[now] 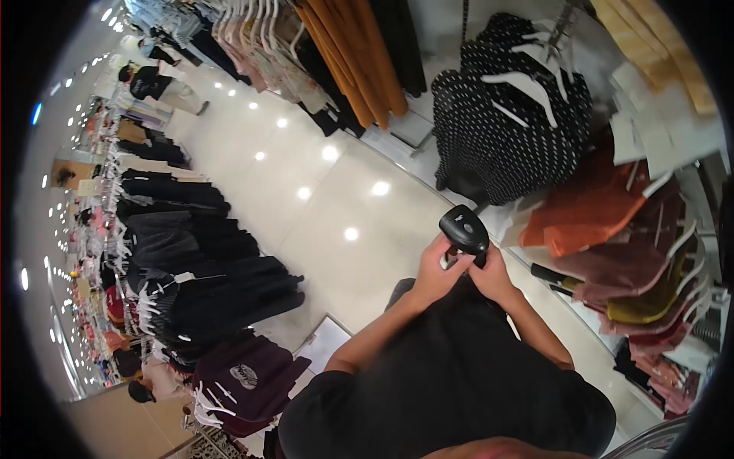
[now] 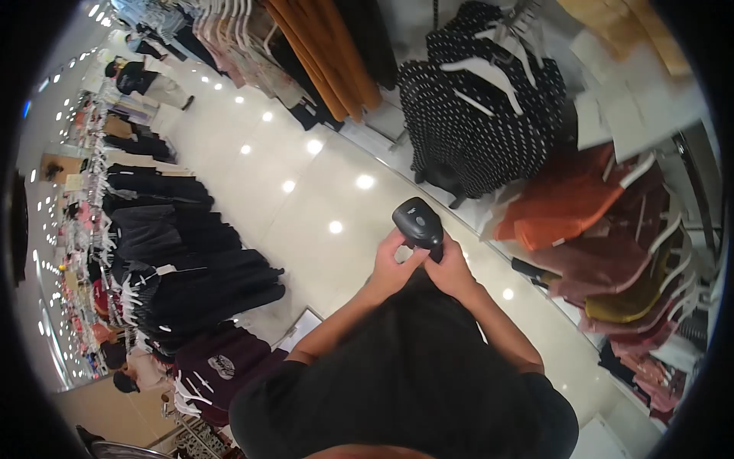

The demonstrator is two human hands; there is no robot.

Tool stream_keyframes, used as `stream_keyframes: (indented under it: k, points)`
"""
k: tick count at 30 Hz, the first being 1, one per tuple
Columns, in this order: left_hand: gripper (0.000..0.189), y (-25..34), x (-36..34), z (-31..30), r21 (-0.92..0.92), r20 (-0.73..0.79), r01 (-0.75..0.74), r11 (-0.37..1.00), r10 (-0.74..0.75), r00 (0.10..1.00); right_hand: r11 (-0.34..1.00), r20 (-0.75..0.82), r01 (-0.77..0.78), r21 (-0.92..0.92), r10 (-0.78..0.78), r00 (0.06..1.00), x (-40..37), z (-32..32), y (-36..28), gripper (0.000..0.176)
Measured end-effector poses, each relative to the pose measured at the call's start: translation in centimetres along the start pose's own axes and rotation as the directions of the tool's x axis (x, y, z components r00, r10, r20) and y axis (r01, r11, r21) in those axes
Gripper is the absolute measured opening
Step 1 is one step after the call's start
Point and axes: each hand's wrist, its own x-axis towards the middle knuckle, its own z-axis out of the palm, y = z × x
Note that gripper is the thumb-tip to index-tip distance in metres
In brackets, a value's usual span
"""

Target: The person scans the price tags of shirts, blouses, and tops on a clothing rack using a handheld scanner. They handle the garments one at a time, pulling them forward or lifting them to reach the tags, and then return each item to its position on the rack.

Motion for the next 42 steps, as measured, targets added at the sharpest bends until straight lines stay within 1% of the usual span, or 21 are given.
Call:
stream_keyframes:
  k: [2,3,4,6,7,8,10,11,12,13,15,17,22,24,26,28,29,31,35,37,42]
  points:
    - [0.029,0.5,2.0,-0.4,-0.016,-0.059,-0.028,0.999,0.027,0.998,0.995,0.075,0.076,-0.062,-0.072,0.995,2.7,-0.6,-0.3,0.034]
    - [0.028,0.6,3.0,-0.8,0.045,-0.077,-0.049,0.998,0.053,0.996,0.995,0.087,0.096,-0.031,-0.093,0.992,4.1,-0.6,-0.7,0.033]
    - [0.028,0.6,4.1,-1.2,0.06,-0.076,-0.038,0.997,0.043,0.996,0.996,0.089,0.091,-0.012,-0.09,0.992,5.5,-0.7,-0.9,0.033]
    - [0.027,0.6,6.0,-1.8,0.117,-0.087,-0.016,0.993,0.026,0.996,0.982,0.142,0.154,-0.107,-0.138,0.98,7.8,-1.2,-1.3,0.033]
    - [0.028,0.7,6.8,-2.0,0.09,-0.092,-0.029,0.995,0.037,0.995,0.977,0.137,0.197,-0.083,-0.185,0.973,8.8,-1.1,-1.8,0.033]
    - [0.028,0.3,7.7,-2.0,0.094,-0.106,-0.038,0.995,0.048,0.993,0.974,0.151,0.208,-0.085,-0.193,0.969,9.9,-1.3,-2.2,0.033]
    - [0.03,-0.3,8.4,-1.7,-0.023,-0.176,0.03,0.999,-0.033,0.984,0.999,0.154,0.047,-0.004,-0.046,0.987,10.8,-1.4,-2.9,0.033]
    - [0.032,-0.6,8.8,-1.6,-0.068,-0.158,0.058,0.996,-0.068,0.985,1.0,0.152,0.03,-0.003,-0.029,0.988,11.0,-1.5,-3.2,0.033]
    - [0.032,-0.5,9.3,-1.5,-0.077,-0.155,0.065,0.995,-0.076,0.985,0.998,0.149,0.061,-0.012,-0.058,0.987,11.8,-1.8,-3.6,0.034]
    - [0.032,-0.4,10.1,-1.4,-0.09,-0.155,0.034,0.995,-0.047,0.987,0.995,0.147,0.097,-0.026,-0.092,0.985,12.6,-2.2,-4.0,0.034]
    - [0.033,-0.4,11.8,-1.7,-0.114,-0.155,-0.002,0.993,-0.015,0.988,0.993,0.117,0.111,-0.048,-0.105,0.988,13.4,-2.5,-4.1,0.035]
    - [0.032,-0.6,13.6,-3.1,-0.015,-0.026,-0.071,0.997,0.071,0.997,0.991,0.087,0.12,-0.06,-0.114,0.99,14.5,-2.5,-4.0,0.035]
    - [0.03,-0.8,17.5,-5.8,-0.048,0.082,-0.073,0.996,0.077,0.994,0.992,-0.047,0.064,-0.106,-0.07,0.996,17.4,-1.3,-4.1,0.033]
    - [0.028,-1.0,18.7,-7.2,-0.075,0.116,-0.076,0.994,0.085,0.99,0.989,-0.082,0.033,-0.142,-0.046,0.996,18.4,-0.6,-3.6,0.033]
    - [0.027,-1.2,19.7,-9.0,-0.101,0.143,-0.044,0.994,0.058,0.988,0.985,-0.104,0.003,-0.175,-0.022,0.994,19.4,0.7,-3.2,0.032]
    - [0.027,-1.9,20.7,-11.2,-0.067,0.168,-0.096,0.993,0.106,0.98,0.968,-0.144,0.085,-0.237,-0.121,0.982,20.9,2.6,-3.2,0.022]
    - [0.026,-1.9,21.1,-12.3,-0.072,0.169,-0.093,0.993,0.104,0.98,0.966,-0.151,0.08,-0.244,-0.119,0.981,21.4,3.6,-3.2,0.022]
    - [0.025,-2.1,22.2,-15.0,-0.075,0.199,-0.092,0.993,0.105,0.974,0.995,-0.188,0.016,-0.097,-0.034,0.982,22.7,5.8,-3.3,0.03]
    - [0.024,-2.9,23.6,-18.8,-0.095,0.286,-0.091,0.991,0.114,0.951,0.99,-0.244,-0.04,-0.133,0.006,0.97,24.1,9.4,-4.7,0.031]
    - [0.024,-3.2,23.9,-20.2,-0.132,0.329,-0.08,0.988,0.12,0.937,0.994,-0.295,-0.081,-0.075,0.055,0.954,24.2,11.2,-5.5,0.032]
    - [0.023,-3.9,24.5,-22.4,-0.217,0.45,-0.027,0.976,0.124,0.884,0.983,-0.459,-0.156,-0.101,0.093,0.884,23.1,14.6,-3.9,0.031]
